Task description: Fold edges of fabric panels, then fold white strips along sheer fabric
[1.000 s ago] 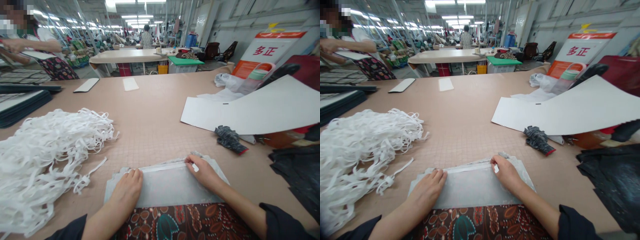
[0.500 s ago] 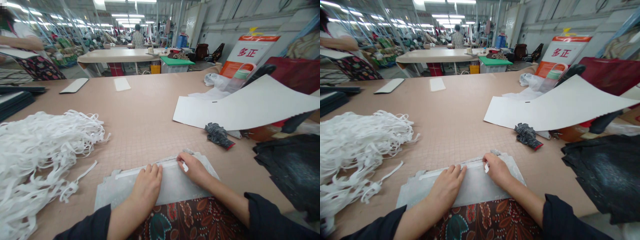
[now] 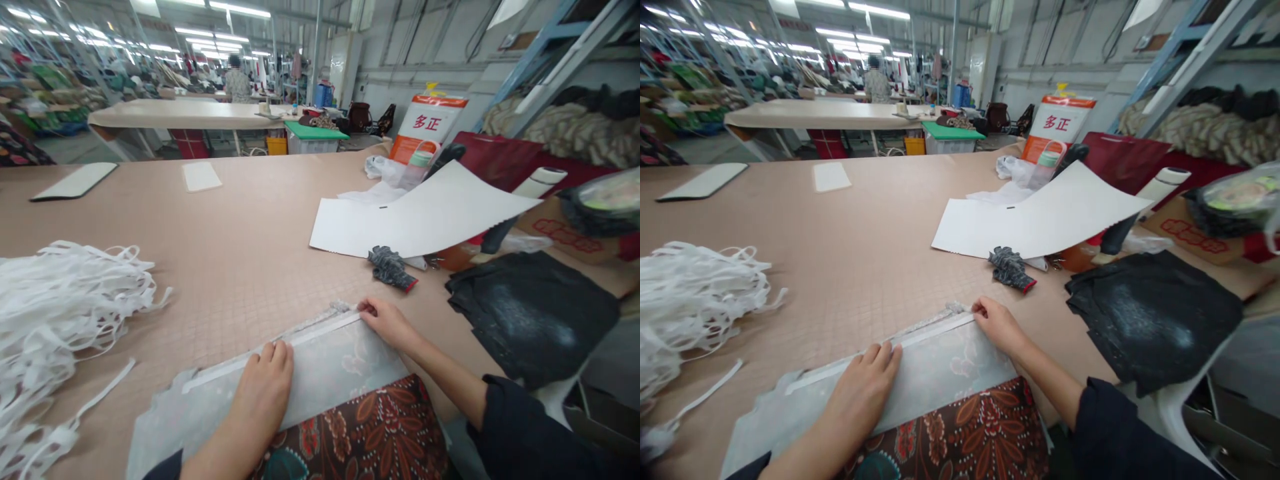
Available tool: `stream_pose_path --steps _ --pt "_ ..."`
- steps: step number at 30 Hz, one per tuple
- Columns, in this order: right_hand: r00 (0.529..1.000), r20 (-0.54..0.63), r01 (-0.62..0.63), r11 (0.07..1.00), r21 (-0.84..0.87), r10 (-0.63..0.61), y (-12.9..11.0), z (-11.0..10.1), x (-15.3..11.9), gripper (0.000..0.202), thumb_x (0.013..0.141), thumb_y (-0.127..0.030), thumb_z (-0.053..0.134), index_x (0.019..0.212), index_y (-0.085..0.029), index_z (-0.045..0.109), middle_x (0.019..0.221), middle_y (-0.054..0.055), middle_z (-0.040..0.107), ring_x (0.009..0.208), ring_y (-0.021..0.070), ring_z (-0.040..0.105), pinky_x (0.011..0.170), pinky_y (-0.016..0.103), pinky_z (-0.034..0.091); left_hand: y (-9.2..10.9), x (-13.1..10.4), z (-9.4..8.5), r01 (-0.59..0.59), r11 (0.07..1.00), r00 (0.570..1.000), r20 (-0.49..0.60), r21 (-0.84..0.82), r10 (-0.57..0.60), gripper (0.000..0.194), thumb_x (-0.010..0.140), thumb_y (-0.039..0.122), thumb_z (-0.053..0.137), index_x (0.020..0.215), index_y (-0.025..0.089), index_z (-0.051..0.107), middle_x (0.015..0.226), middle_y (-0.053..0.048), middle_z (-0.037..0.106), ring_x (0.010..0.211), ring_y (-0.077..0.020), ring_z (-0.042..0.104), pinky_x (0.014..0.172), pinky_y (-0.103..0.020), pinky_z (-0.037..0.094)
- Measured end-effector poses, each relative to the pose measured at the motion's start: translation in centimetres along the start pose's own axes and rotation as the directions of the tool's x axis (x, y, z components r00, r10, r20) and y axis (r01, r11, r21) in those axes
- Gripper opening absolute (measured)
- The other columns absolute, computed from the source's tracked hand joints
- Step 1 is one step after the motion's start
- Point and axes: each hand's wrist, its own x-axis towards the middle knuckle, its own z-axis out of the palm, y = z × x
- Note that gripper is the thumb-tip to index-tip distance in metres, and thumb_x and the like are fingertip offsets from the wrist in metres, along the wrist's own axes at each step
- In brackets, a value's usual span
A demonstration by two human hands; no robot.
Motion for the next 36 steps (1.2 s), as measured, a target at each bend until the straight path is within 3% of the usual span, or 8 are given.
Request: stream_pose_path --steps 15,20,22,25,27,32,34,36 --pt "0.999 0.023 0.052 0.974 -0.223 -0.048 -1.1 -0.7 0.5 0.018 0.07 -0.005 0.045 0.083 -0.017 0.052 0.072 0.001 0.056 0.068 0.0144 0.052 0.062 0.024 0.037 0.3 0.0 -0.2 0.011 0.998 1.0 -0.007 0.066 -0.01 0.045 0.079 -0.001 0.031 0.119 0.007 0.048 0.109 -0.015 0.056 0.095 -0.0261 0.053 0.074 -0.038 0.048" --pt "0.992 -0.019 0.113 0.923 -0.368 -0.129 -3.7 0.2 -0.9 0.021 0.075 -0.001 0.041 0.083 -0.016 0.053 0.085 0.009 0.056 0.083 0.021 0.051 0.071 0.03 0.037 0.7 -0.2 -0.6 0.029 0.999 0.999 -0.032 0.037 -0.028 0.042 0.079 -0.001 0.032 0.115 0.005 0.051 0.104 -0.015 0.058 0.093 -0.0265 0.054 0.074 -0.04 0.048" --pt "0.955 0.038 0.28 0.858 -0.431 -0.293 -5.4 1.6 -2.1 0.02 0.079 -0.004 0.041 0.085 -0.017 0.055 0.091 0.01 0.056 0.088 0.0222 0.05 0.075 0.032 0.038 1.1 -0.2 -0.7 0.043 0.999 0.998 -0.039 0.017 -0.042 0.04 0.079 -0.001 0.032 0.113 0.005 0.053 0.105 -0.016 0.057 0.094 -0.0271 0.053 0.074 -0.04 0.048" --pt "0.822 0.17 0.556 0.702 -0.446 -0.543 -6.8 3.6 -3.8 0.021 0.081 -0.008 0.043 0.096 -0.017 0.055 0.096 0.009 0.058 0.088 0.022 0.05 0.077 0.034 0.041 1.4 -0.4 -0.4 0.075 0.997 0.995 -0.062 0.005 -0.075 0.041 0.079 0.0 0.033 0.114 0.006 0.052 0.11 -0.017 0.056 0.097 -0.0277 0.053 0.074 -0.041 0.048" --pt "0.796 0.18 0.59 0.676 -0.442 -0.578 -6.1 3.7 -4.4 0.027 0.08 -0.007 0.043 0.104 -0.014 0.054 0.099 0.011 0.059 0.091 0.0233 0.051 0.079 0.036 0.043 0.9 -1.0 0.1 0.074 0.997 0.995 -0.065 0.007 -0.073 0.042 0.079 -0.001 0.032 0.117 0.007 0.05 0.113 -0.017 0.055 0.101 -0.0274 0.052 0.077 -0.041 0.048" --pt "0.863 0.074 0.471 0.743 -0.475 -0.5 0.0 1.4 -4.4 0.04 0.078 -0.003 0.036 0.112 -0.017 0.054 0.111 0.013 0.057 0.102 0.0258 0.051 0.086 0.04 0.043 -3.1 -5.6 2.2 0.156 0.986 0.987 -0.035 0.063 -0.154 0.047 0.076 -0.004 0.032 0.119 0.005 0.05 0.119 -0.018 0.053 0.11 -0.0274 0.048 0.089 -0.039 0.044" --pt "0.862 0.045 0.466 0.754 -0.463 -0.505 1.7 0.6 -4.3 0.043 0.079 -0.004 0.035 0.115 -0.019 0.053 0.115 0.012 0.056 0.105 0.0251 0.05 0.088 0.039 0.041 -4.8 -7.7 3.2 0.225 0.969 0.974 -0.032 0.099 -0.223 0.049 0.075 -0.005 0.031 0.119 0.005 0.05 0.119 -0.017 0.054 0.11 -0.0273 0.049 0.092 -0.039 0.042" --pt "0.851 0.059 0.485 0.736 -0.473 -0.522 1.9 0.2 -4.3 0.042 0.079 -0.004 0.036 0.115 -0.018 0.053 0.113 0.012 0.057 0.104 0.0249 0.05 0.089 0.039 0.04 -6.0 -9.3 3.9 0.274 0.954 0.962 -0.024 0.126 -0.273 0.051 0.075 -0.005 0.029 0.119 0.006 0.051 0.118 -0.016 0.055 0.109 -0.027 0.05 0.093 -0.039 0.041"
